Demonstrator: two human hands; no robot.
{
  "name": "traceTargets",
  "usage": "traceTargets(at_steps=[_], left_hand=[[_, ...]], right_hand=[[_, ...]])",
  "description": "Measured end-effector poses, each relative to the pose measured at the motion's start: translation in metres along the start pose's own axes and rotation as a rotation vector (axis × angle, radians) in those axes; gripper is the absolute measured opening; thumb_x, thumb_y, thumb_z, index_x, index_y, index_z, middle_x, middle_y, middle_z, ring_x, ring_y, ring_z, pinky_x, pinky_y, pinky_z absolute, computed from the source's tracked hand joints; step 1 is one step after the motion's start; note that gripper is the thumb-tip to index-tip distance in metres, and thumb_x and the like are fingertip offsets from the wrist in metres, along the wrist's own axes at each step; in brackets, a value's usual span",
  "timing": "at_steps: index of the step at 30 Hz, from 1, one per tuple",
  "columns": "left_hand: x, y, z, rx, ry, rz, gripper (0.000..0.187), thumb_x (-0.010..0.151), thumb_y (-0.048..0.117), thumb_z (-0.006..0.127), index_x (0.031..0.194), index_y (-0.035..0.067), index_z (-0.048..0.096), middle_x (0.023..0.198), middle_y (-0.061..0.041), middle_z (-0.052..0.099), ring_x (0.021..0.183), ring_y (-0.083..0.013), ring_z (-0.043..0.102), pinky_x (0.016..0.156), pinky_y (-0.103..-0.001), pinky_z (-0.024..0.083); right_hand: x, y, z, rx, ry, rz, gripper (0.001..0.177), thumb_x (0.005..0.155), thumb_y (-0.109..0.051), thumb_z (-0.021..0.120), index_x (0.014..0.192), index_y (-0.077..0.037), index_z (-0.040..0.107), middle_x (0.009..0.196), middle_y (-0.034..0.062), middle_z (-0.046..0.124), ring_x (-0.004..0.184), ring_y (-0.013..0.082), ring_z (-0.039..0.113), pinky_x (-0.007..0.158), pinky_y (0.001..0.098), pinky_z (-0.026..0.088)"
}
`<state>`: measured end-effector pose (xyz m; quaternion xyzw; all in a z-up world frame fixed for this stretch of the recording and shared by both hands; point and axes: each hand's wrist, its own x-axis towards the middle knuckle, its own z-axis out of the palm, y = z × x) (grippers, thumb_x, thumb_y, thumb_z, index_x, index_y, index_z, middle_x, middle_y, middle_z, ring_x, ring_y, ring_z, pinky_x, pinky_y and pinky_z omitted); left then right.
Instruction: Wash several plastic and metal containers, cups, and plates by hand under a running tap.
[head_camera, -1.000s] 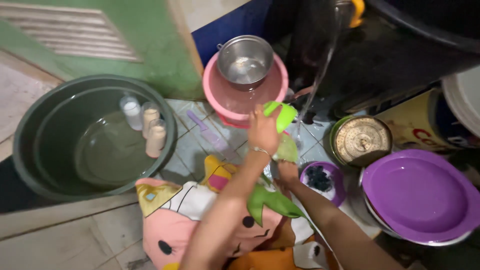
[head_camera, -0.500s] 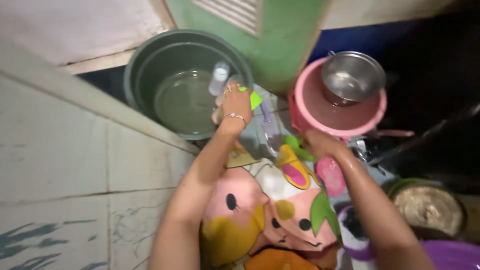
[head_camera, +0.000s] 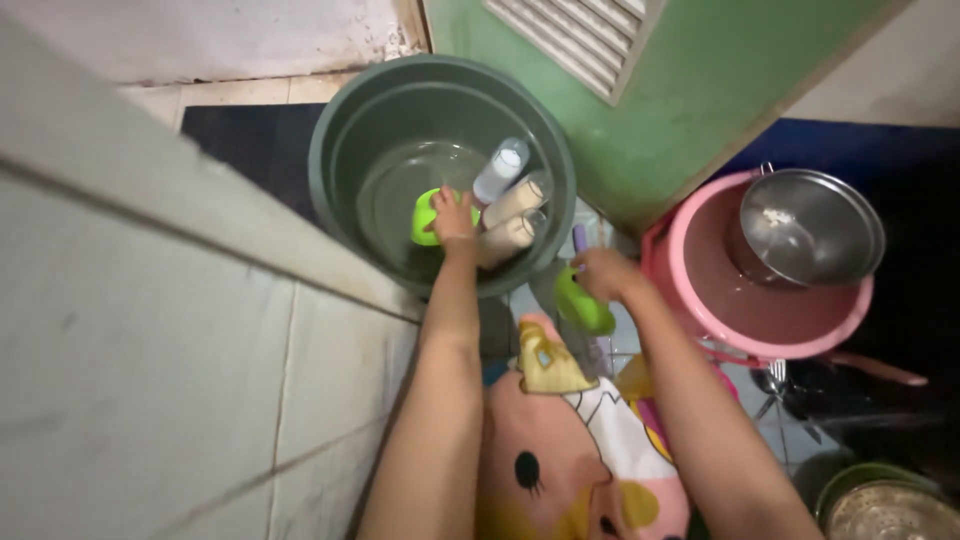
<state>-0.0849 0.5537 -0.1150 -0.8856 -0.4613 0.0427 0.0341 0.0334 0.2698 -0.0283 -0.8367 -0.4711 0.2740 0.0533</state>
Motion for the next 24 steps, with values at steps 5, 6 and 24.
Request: traceTargets(at_steps=[5, 6, 24], left_hand=[[0.006, -0.01, 0.049, -0.006, 0.052, -0.034, 0.044, 0.1, 0.026, 0.055, 0.14, 0.044, 0.052, 0.134, -0.008, 0.045, 0.128, -0.0326, 0.045, 0.091, -0.068, 0.053], [0.011, -0.01, 0.066, -0.038, 0.012, -0.056, 0.047, 0.1, 0.024, 0.055, 0.142, 0.044, 0.05, 0.136, -0.011, 0.045, 0.125, -0.0361, 0.047, 0.09, -0.062, 0.054], [-0.197, 0.202, -0.297, -0.631, -0.095, 0.705, 0.048, 0.081, 0.042, 0.072, 0.121, 0.017, 0.068, 0.12, -0.021, 0.066, 0.11, -0.0416, 0.065, 0.092, -0.053, 0.054]], right_hand=[[-0.003, 0.001, -0.002, 0.164, 0.07, 0.057, 0.04, 0.085, -0.025, 0.069, 0.122, -0.011, 0.074, 0.115, 0.0214, 0.072, 0.109, 0.0361, 0.07, 0.098, 0.0452, 0.053], [0.0, 0.005, 0.0, 0.191, 0.075, 0.078, 0.04, 0.086, -0.026, 0.07, 0.122, -0.011, 0.073, 0.115, 0.0206, 0.072, 0.109, 0.036, 0.07, 0.098, 0.045, 0.053], [-0.316, 0.152, -0.011, 0.843, 0.377, 0.142, 0.036, 0.097, -0.009, 0.052, 0.129, -0.004, 0.068, 0.11, 0.0033, 0.075, 0.098, 0.0128, 0.065, 0.087, 0.0308, 0.053]])
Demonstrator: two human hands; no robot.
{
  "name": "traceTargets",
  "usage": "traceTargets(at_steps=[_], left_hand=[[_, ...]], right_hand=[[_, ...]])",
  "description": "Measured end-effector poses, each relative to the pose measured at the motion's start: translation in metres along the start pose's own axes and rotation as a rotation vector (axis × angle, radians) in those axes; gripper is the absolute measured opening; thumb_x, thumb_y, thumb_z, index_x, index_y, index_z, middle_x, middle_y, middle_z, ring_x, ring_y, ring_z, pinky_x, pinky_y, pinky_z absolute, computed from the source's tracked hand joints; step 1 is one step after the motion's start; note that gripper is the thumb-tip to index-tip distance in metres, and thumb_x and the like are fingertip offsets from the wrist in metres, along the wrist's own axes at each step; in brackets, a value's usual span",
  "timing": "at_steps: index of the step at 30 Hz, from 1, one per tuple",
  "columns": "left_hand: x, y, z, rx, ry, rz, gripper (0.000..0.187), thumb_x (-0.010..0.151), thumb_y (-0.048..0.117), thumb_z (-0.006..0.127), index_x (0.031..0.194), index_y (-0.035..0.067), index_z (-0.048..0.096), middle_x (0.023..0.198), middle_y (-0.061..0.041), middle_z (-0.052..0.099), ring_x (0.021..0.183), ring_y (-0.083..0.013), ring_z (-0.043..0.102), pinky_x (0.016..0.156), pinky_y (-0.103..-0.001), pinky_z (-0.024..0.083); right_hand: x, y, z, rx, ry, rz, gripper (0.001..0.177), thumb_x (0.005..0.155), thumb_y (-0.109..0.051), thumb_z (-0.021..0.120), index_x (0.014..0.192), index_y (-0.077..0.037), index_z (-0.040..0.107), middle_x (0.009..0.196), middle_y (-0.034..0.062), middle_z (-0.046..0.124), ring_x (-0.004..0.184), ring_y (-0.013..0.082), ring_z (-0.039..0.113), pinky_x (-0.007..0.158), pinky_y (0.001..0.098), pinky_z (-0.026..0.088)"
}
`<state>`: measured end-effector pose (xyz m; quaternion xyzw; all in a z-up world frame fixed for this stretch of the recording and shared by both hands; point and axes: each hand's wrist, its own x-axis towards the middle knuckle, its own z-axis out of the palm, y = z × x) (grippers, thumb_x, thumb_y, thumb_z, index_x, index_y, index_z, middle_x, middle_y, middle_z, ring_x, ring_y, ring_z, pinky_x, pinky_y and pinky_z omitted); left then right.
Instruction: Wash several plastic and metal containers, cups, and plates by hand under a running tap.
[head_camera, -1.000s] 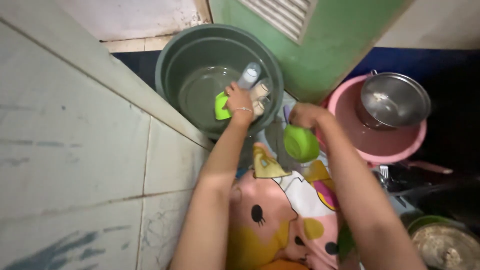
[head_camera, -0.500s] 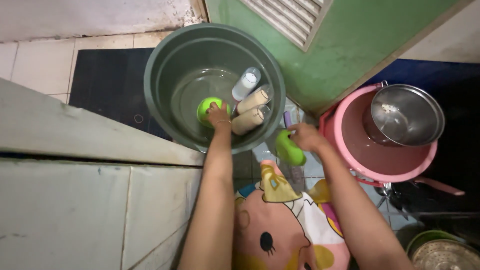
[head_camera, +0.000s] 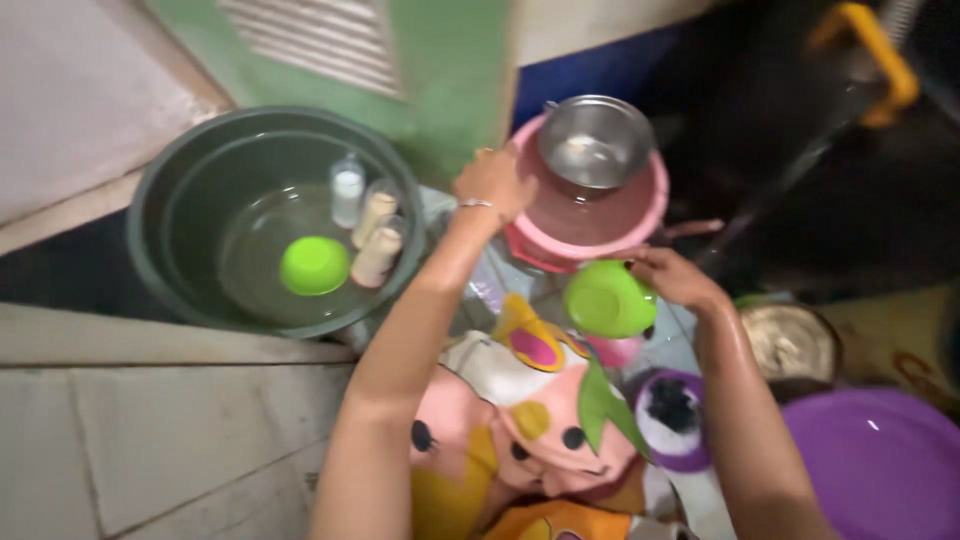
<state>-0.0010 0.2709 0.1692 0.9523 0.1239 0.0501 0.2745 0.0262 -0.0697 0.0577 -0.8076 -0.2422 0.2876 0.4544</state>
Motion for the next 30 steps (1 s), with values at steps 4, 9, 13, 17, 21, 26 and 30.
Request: traceTargets(at_steps=[4, 9, 13, 17, 21, 26, 30], left_hand=[[-0.001, 0.081, 0.104, -0.178, -0.265, 0.248, 0.049, 0.077, 0.053, 0.072, 0.112, 0.018, 0.077, 0.115, -0.015, 0.075, 0.112, -0.0334, 0.069, 0.097, -0.045, 0.054], [-0.051, 0.171, 0.231, -0.875, -0.349, -0.061, 0.056, 0.084, 0.05, 0.063, 0.122, 0.011, 0.074, 0.114, -0.014, 0.077, 0.106, -0.024, 0.071, 0.093, -0.038, 0.054], [-0.078, 0.16, 0.333, -1.184, -0.274, -0.287, 0.063, 0.099, 0.049, 0.052, 0.131, -0.003, 0.067, 0.13, -0.019, 0.068, 0.12, -0.0225, 0.062, 0.104, -0.037, 0.046], [-0.08, 0.104, 0.404, -1.538, -0.512, -0.517, 0.064, 0.095, 0.045, 0.055, 0.134, -0.005, 0.064, 0.135, -0.022, 0.067, 0.122, -0.0325, 0.064, 0.104, -0.042, 0.049], [-0.091, 0.113, 0.323, -1.324, -0.64, -0.555, 0.07, 0.096, 0.063, 0.045, 0.148, 0.016, 0.051, 0.151, -0.004, 0.053, 0.139, -0.0226, 0.046, 0.111, -0.048, 0.032], [-0.098, 0.124, 0.307, -1.3, -0.933, -0.696, 0.066, 0.087, 0.059, 0.058, 0.144, 0.027, 0.05, 0.125, 0.0, 0.06, 0.116, -0.0244, 0.054, 0.099, -0.055, 0.039], [-0.083, 0.08, 0.409, -1.489, -0.79, -0.527, 0.053, 0.098, 0.047, 0.062, 0.135, 0.011, 0.055, 0.102, -0.007, 0.069, 0.092, -0.0265, 0.066, 0.074, -0.044, 0.053]], right_hand=[[-0.027, 0.072, -0.035, 0.103, 0.271, 0.176, 0.035, 0.098, -0.005, 0.05, 0.125, -0.004, 0.072, 0.106, 0.0039, 0.075, 0.093, 0.0151, 0.068, 0.084, 0.0309, 0.055], [-0.038, 0.085, -0.03, 0.256, 0.645, 0.181, 0.034, 0.1, -0.003, 0.054, 0.129, -0.004, 0.072, 0.105, 0.0074, 0.071, 0.089, 0.0163, 0.06, 0.078, 0.0316, 0.048], [-0.051, 0.07, -0.025, 0.369, 0.727, 0.121, 0.03, 0.099, -0.003, 0.052, 0.124, -0.004, 0.069, 0.102, 0.0014, 0.072, 0.089, 0.0097, 0.064, 0.079, 0.0238, 0.052], [-0.078, 0.076, -0.027, 0.319, 0.765, 0.106, 0.037, 0.099, 0.0, 0.048, 0.132, -0.004, 0.066, 0.1, 0.0014, 0.07, 0.086, 0.0098, 0.063, 0.075, 0.0239, 0.051], [-0.112, 0.018, -0.012, 0.236, 0.708, 0.175, 0.036, 0.103, -0.005, 0.053, 0.139, -0.007, 0.058, 0.096, 0.0098, 0.066, 0.081, 0.0146, 0.057, 0.068, 0.0288, 0.048], [-0.107, 0.021, 0.033, -0.393, 0.748, 0.106, 0.032, 0.101, -0.013, 0.064, 0.128, -0.007, 0.048, 0.106, 0.0225, 0.075, 0.093, 0.0375, 0.072, 0.077, 0.045, 0.057], [-0.111, -0.007, 0.062, -0.247, 0.613, 0.212, 0.042, 0.099, -0.011, 0.061, 0.136, -0.007, 0.043, 0.104, 0.0272, 0.071, 0.093, 0.0439, 0.072, 0.079, 0.0511, 0.058]])
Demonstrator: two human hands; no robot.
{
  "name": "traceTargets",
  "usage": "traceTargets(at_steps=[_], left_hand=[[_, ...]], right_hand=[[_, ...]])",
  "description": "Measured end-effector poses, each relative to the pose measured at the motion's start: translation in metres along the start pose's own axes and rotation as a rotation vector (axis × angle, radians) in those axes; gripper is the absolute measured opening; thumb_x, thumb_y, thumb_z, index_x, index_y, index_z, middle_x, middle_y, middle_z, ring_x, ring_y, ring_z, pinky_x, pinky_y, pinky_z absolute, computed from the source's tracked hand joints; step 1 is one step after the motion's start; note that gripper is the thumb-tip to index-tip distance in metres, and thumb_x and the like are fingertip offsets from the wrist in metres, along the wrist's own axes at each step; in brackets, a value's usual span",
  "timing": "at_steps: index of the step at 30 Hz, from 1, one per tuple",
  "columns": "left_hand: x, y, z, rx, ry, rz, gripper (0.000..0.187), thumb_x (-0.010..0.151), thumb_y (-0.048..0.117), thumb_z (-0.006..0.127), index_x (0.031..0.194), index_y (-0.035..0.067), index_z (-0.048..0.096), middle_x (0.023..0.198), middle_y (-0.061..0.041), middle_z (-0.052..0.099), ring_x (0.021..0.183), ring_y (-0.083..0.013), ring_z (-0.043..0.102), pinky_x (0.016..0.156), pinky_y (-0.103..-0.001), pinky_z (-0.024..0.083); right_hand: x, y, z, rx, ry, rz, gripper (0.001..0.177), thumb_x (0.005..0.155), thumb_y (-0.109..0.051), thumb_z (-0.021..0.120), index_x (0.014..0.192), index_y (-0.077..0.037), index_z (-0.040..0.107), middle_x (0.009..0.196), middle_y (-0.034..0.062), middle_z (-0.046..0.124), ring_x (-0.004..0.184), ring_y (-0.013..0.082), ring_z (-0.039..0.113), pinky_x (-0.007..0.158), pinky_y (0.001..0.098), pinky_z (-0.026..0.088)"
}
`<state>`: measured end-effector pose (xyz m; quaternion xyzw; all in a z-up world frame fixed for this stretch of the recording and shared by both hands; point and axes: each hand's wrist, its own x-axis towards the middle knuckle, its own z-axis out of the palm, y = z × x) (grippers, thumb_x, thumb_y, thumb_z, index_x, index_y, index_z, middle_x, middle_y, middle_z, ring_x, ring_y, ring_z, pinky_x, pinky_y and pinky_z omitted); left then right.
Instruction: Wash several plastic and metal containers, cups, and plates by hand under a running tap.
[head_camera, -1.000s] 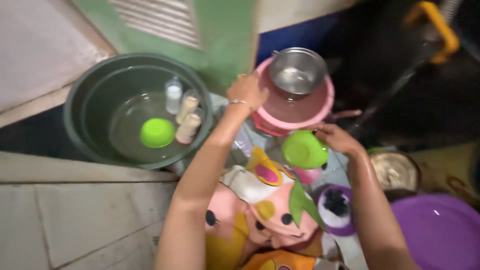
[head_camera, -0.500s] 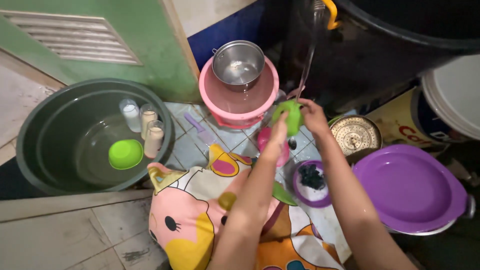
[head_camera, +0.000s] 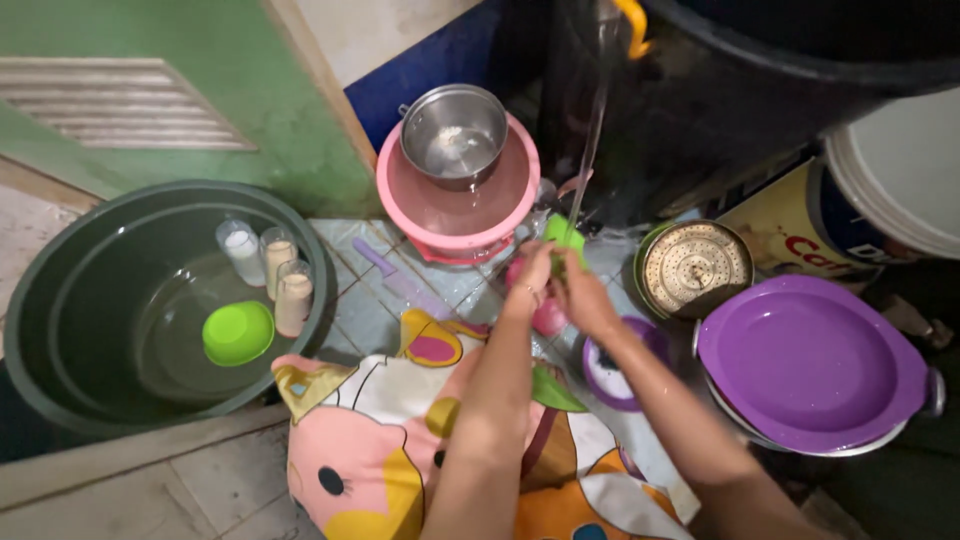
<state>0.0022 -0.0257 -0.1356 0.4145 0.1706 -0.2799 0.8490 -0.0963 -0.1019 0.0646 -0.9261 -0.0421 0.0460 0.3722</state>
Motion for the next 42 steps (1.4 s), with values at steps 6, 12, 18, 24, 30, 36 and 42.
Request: traceTargets(at_steps=[6, 12, 18, 24, 30, 36, 42], left_hand=[[-0.069, 0.048, 0.04, 0.052, 0.134, -0.005, 0.044, 0.096, 0.045, 0.046, 0.13, 0.021, 0.057, 0.106, -0.008, 0.067, 0.087, -0.0256, 0.065, 0.06, -0.046, 0.052], [-0.042, 0.006, 0.017, 0.341, 0.092, 0.289, 0.053, 0.09, 0.015, 0.051, 0.142, 0.018, 0.043, 0.131, -0.014, 0.061, 0.115, -0.033, 0.063, 0.092, -0.053, 0.051], [-0.113, 0.071, 0.058, 1.104, 0.296, 0.605, 0.067, 0.086, 0.001, 0.045, 0.147, 0.028, 0.044, 0.138, -0.015, 0.063, 0.119, -0.0408, 0.064, 0.097, -0.048, 0.05], [-0.103, 0.072, 0.047, 1.056, 0.373, 0.351, 0.065, 0.086, 0.004, 0.046, 0.144, 0.034, 0.049, 0.13, -0.014, 0.066, 0.119, -0.0383, 0.063, 0.096, -0.049, 0.049], [-0.076, 0.038, 0.024, 0.959, 0.372, 0.345, 0.059, 0.084, 0.004, 0.05, 0.139, 0.024, 0.056, 0.125, -0.017, 0.07, 0.119, -0.0354, 0.066, 0.098, -0.045, 0.05], [-0.081, 0.033, 0.015, 0.808, 0.463, 0.365, 0.057, 0.084, 0.001, 0.052, 0.137, 0.021, 0.058, 0.124, -0.017, 0.07, 0.118, -0.035, 0.066, 0.097, -0.044, 0.051], [-0.106, 0.051, 0.028, 0.92, 0.47, 0.357, 0.061, 0.084, 0.002, 0.053, 0.141, 0.023, 0.054, 0.127, -0.018, 0.067, 0.12, -0.0377, 0.062, 0.099, -0.047, 0.048]], right_hand=[[-0.033, 0.0, 0.002, -0.061, 0.218, -0.366, 0.047, 0.088, 0.006, 0.056, 0.133, -0.007, 0.054, 0.11, 0.0207, 0.071, 0.104, 0.042, 0.067, 0.095, 0.0503, 0.051], [-0.033, 0.006, -0.008, -0.176, 0.326, -0.476, 0.037, 0.082, 0.004, 0.063, 0.117, -0.009, 0.062, 0.11, 0.0143, 0.072, 0.11, 0.0359, 0.066, 0.11, 0.0563, 0.043], [-0.052, 0.082, 0.055, 0.009, 0.622, -0.212, 0.027, 0.08, -0.001, 0.066, 0.101, -0.004, 0.05, 0.107, 0.0188, 0.055, 0.104, 0.0367, 0.055, 0.091, 0.0477, 0.047], [0.002, 0.114, 0.039, 0.594, 0.577, 0.355, 0.042, 0.088, -0.015, 0.073, 0.121, -0.007, 0.049, 0.12, 0.014, 0.055, 0.109, 0.0292, 0.055, 0.093, 0.0426, 0.048], [0.075, 0.128, 0.034, 0.947, 0.221, 0.591, 0.036, 0.089, -0.017, 0.075, 0.122, -0.007, 0.064, 0.109, 0.0092, 0.07, 0.088, 0.021, 0.066, 0.072, 0.0356, 0.054], [0.091, 0.184, 0.075, 1.068, 0.103, 0.559, 0.022, 0.094, -0.006, 0.07, 0.115, -0.003, 0.072, 0.101, 0.0096, 0.073, 0.079, 0.0218, 0.067, 0.067, 0.0362, 0.056], [0.083, 0.147, 0.045, 1.228, -0.056, 0.485, 0.026, 0.093, 0.001, 0.062, 0.118, -0.004, 0.069, 0.107, 0.0107, 0.075, 0.091, 0.0247, 0.074, 0.08, 0.0408, 0.063]])
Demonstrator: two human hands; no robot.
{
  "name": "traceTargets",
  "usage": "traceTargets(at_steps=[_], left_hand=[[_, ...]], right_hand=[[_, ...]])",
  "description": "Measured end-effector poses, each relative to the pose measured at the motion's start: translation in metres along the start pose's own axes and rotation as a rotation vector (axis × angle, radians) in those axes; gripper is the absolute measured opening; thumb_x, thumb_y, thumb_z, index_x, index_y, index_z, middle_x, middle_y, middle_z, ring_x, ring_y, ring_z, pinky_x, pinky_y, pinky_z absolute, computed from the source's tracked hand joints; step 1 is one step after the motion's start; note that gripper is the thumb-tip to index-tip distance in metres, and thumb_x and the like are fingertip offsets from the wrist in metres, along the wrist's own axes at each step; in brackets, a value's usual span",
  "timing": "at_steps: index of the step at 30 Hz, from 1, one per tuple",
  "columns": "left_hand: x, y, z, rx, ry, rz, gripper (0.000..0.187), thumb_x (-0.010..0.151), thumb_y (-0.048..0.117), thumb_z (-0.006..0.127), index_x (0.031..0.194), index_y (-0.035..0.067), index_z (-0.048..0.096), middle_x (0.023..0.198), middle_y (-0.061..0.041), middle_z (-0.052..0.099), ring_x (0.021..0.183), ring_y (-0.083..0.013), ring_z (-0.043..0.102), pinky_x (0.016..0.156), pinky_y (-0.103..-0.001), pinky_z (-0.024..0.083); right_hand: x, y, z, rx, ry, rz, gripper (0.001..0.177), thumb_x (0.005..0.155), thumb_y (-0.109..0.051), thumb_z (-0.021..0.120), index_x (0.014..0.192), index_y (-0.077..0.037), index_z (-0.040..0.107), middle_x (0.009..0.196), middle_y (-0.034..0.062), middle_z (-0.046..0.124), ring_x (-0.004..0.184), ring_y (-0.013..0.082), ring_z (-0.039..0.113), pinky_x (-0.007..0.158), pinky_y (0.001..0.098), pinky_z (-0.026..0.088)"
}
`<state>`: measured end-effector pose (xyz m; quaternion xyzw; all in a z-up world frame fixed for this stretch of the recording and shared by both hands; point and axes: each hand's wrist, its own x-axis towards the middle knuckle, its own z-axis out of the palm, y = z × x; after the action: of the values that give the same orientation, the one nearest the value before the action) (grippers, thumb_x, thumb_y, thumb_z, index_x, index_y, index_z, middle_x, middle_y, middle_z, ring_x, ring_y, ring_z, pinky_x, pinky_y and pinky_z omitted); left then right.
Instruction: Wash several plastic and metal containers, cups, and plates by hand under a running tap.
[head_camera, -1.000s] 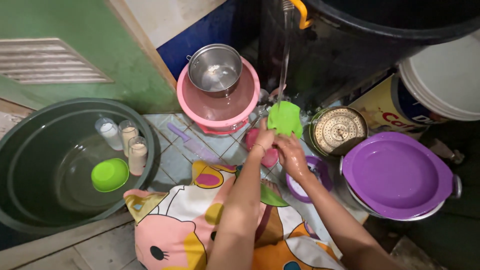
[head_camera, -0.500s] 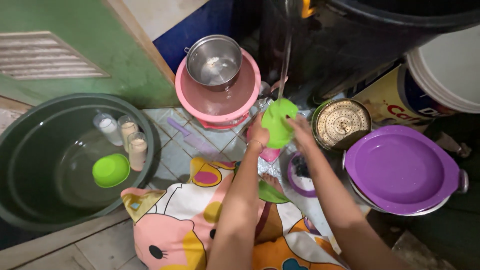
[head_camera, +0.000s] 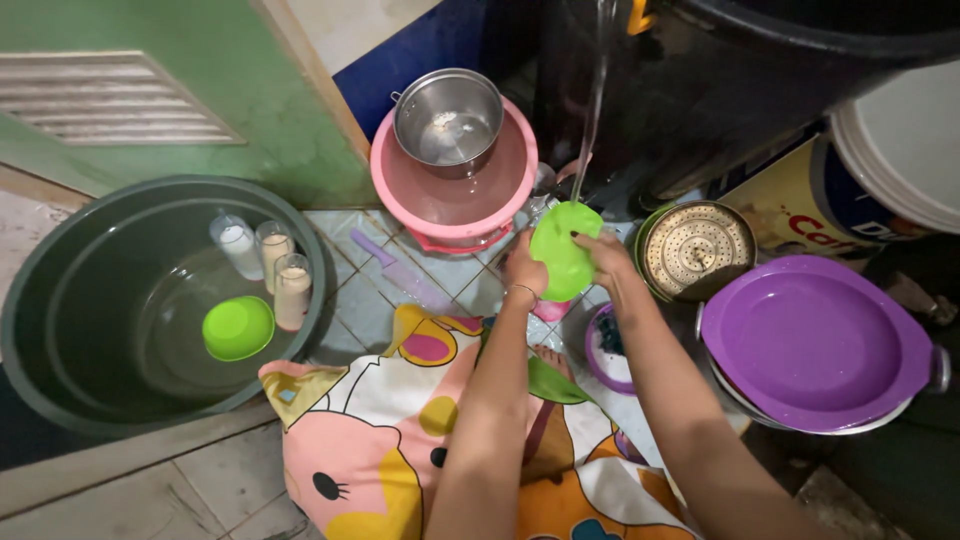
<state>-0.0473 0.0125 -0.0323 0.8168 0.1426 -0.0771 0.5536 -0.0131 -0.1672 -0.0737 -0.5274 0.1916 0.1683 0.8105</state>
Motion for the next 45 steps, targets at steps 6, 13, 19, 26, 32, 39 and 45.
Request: traceTargets(at_steps=[6, 13, 19, 26, 32, 39, 45], left_hand=[[0.0, -0.007, 0.005, -0.006, 0.045, 0.104, 0.055, 0.083, 0.004, 0.058, 0.135, 0.019, 0.059, 0.122, -0.018, 0.07, 0.117, -0.0385, 0.064, 0.098, -0.047, 0.049], [-0.006, 0.002, 0.003, -0.161, 0.038, 0.084, 0.062, 0.081, -0.003, 0.05, 0.137, 0.022, 0.055, 0.121, -0.016, 0.071, 0.117, -0.0352, 0.067, 0.098, -0.045, 0.051], [-0.039, 0.062, -0.041, 0.289, 0.115, 0.137, 0.069, 0.086, 0.0, 0.059, 0.148, 0.028, 0.045, 0.139, -0.018, 0.058, 0.116, -0.0436, 0.062, 0.094, -0.055, 0.049], [-0.051, 0.078, -0.062, 0.25, 0.297, 0.16, 0.085, 0.079, -0.005, 0.063, 0.155, 0.022, 0.035, 0.144, -0.02, 0.051, 0.124, -0.0438, 0.058, 0.096, -0.053, 0.05], [-0.05, 0.066, -0.064, 0.173, 0.378, 0.272, 0.085, 0.076, -0.009, 0.062, 0.152, 0.016, 0.036, 0.144, -0.022, 0.051, 0.124, -0.0468, 0.056, 0.099, -0.053, 0.048], [-0.05, 0.078, -0.066, 0.119, 0.337, 0.185, 0.084, 0.079, -0.006, 0.064, 0.152, 0.021, 0.033, 0.143, -0.021, 0.051, 0.122, -0.0469, 0.057, 0.094, -0.054, 0.05], [-0.058, 0.09, -0.072, 0.146, 0.318, 0.109, 0.078, 0.084, 0.001, 0.066, 0.152, 0.022, 0.033, 0.141, -0.021, 0.051, 0.118, -0.0484, 0.058, 0.093, -0.056, 0.05]], right_hand=[[0.01, -0.005, -0.012, -0.02, 0.005, 0.048, 0.028, 0.094, 0.0, 0.062, 0.121, -0.004, 0.067, 0.109, 0.0117, 0.074, 0.092, 0.0267, 0.073, 0.081, 0.0434, 0.063], [0.006, -0.013, -0.004, 0.044, -0.006, 0.023, 0.035, 0.087, 0.004, 0.06, 0.121, -0.006, 0.066, 0.109, 0.0099, 0.074, 0.095, 0.0267, 0.072, 0.087, 0.0438, 0.061], [0.027, 0.073, -0.037, 0.332, -0.028, -0.1, 0.025, 0.101, -0.027, 0.057, 0.109, -0.008, 0.071, 0.101, 0.0095, 0.073, 0.09, 0.0275, 0.068, 0.078, 0.0432, 0.057], [-0.04, 0.18, -0.029, -2.151, 0.122, -0.506, 0.071, 0.068, -0.038, 0.062, 0.132, -0.005, 0.062, 0.142, 0.0214, 0.058, 0.134, 0.0417, 0.048, 0.105, 0.0698, 0.037], [-0.037, 0.165, -0.028, -2.432, -0.384, -0.575, 0.048, 0.096, -0.023, 0.05, 0.141, -0.006, 0.053, 0.146, 0.017, 0.055, 0.149, 0.0359, 0.037, 0.123, 0.0674, 0.014], [-0.005, 0.095, -0.012, -1.345, 0.122, -0.524, 0.019, 0.099, -0.017, 0.052, 0.108, -0.007, 0.065, 0.089, 0.016, 0.07, 0.088, 0.0343, 0.069, 0.089, 0.0464, 0.051], [0.014, 0.011, 0.006, -0.469, 0.212, -0.177, 0.017, 0.103, -0.016, 0.049, 0.102, -0.009, 0.065, 0.084, 0.0065, 0.067, 0.071, 0.0207, 0.064, 0.062, 0.0396, 0.056]])
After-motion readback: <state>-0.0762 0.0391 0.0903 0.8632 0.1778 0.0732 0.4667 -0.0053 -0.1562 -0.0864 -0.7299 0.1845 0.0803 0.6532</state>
